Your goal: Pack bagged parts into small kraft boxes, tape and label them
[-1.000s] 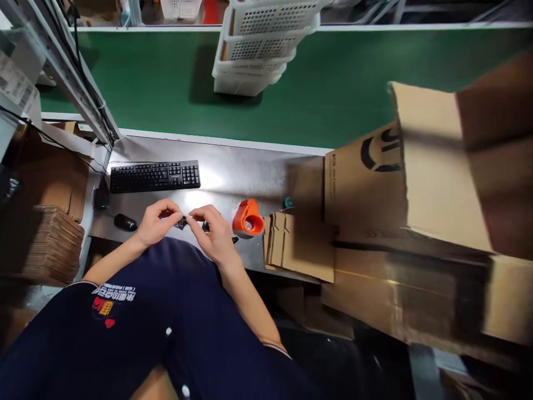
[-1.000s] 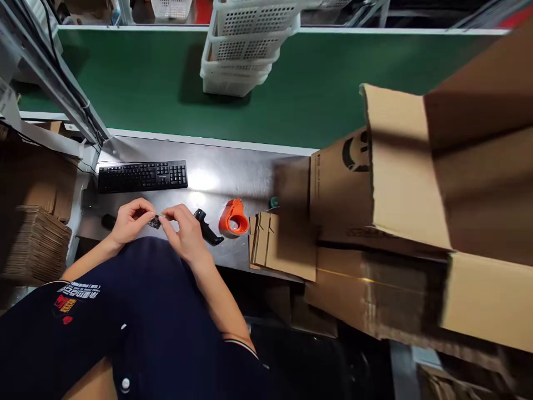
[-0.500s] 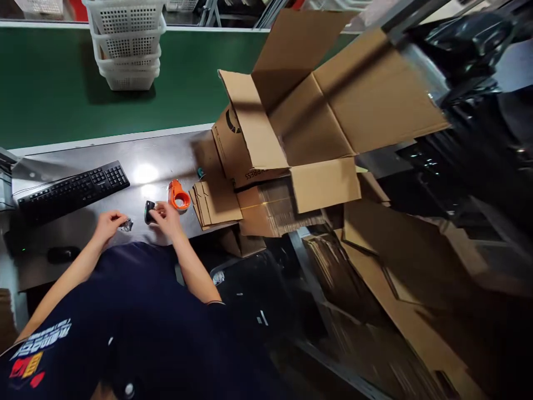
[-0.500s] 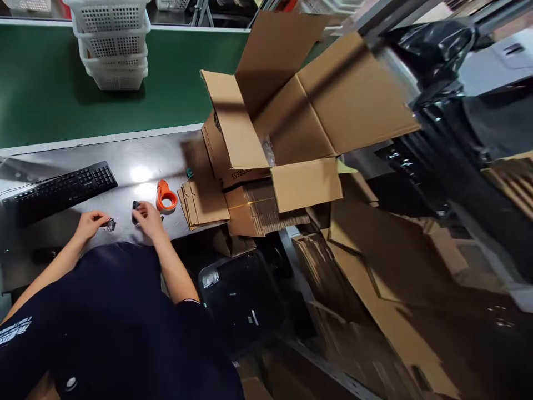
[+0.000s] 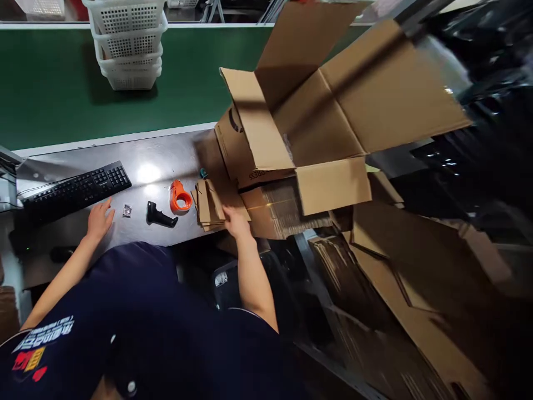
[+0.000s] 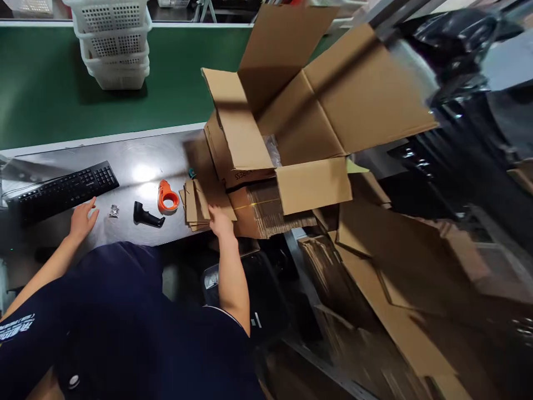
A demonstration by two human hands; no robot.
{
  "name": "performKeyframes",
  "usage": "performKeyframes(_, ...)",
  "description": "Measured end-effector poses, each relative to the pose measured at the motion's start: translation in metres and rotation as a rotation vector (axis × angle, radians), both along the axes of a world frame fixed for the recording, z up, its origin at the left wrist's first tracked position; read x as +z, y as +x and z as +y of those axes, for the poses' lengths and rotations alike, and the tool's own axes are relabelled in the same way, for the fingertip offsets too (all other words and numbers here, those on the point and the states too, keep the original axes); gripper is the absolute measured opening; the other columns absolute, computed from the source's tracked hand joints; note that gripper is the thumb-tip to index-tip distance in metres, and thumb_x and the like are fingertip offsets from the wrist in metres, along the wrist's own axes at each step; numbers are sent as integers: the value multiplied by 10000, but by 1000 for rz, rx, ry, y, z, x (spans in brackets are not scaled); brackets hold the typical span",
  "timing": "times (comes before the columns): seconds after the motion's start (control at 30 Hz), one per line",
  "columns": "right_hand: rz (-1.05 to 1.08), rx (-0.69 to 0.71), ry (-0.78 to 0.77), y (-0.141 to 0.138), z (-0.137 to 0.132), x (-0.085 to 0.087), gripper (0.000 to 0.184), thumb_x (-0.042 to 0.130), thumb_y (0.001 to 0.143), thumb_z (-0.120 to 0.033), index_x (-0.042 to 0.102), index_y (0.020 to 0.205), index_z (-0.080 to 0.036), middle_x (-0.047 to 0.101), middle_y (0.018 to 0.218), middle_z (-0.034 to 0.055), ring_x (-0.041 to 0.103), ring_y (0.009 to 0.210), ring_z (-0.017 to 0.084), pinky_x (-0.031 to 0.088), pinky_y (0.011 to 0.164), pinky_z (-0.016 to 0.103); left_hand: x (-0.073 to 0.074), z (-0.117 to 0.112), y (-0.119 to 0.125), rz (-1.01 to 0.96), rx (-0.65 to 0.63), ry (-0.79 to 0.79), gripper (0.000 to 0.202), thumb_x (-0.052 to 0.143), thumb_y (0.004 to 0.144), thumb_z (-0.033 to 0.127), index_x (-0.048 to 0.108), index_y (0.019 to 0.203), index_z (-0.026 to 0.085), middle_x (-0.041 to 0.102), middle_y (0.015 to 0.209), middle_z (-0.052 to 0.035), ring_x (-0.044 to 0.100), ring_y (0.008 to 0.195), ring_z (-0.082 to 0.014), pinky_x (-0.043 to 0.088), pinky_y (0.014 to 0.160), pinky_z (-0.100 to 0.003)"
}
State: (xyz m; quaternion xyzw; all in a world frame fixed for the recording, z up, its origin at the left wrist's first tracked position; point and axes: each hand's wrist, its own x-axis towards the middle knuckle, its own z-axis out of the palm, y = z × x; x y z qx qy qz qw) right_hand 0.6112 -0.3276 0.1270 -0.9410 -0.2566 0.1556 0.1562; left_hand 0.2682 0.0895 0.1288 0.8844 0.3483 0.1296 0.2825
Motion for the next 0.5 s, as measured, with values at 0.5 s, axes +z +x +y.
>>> performKeyframes(0.5, 516, -135, 1178, -188, 216, 38, 495, 458, 935, -478, 548, 1384, -291, 680, 1204, 102, 668, 1202, 295, 512, 1122, 566, 96, -54, -27, -416, -369, -582, 437, 725, 921, 563, 815, 1215, 252, 803, 1241, -129, 767, 1137, -328, 599, 1022, -467)
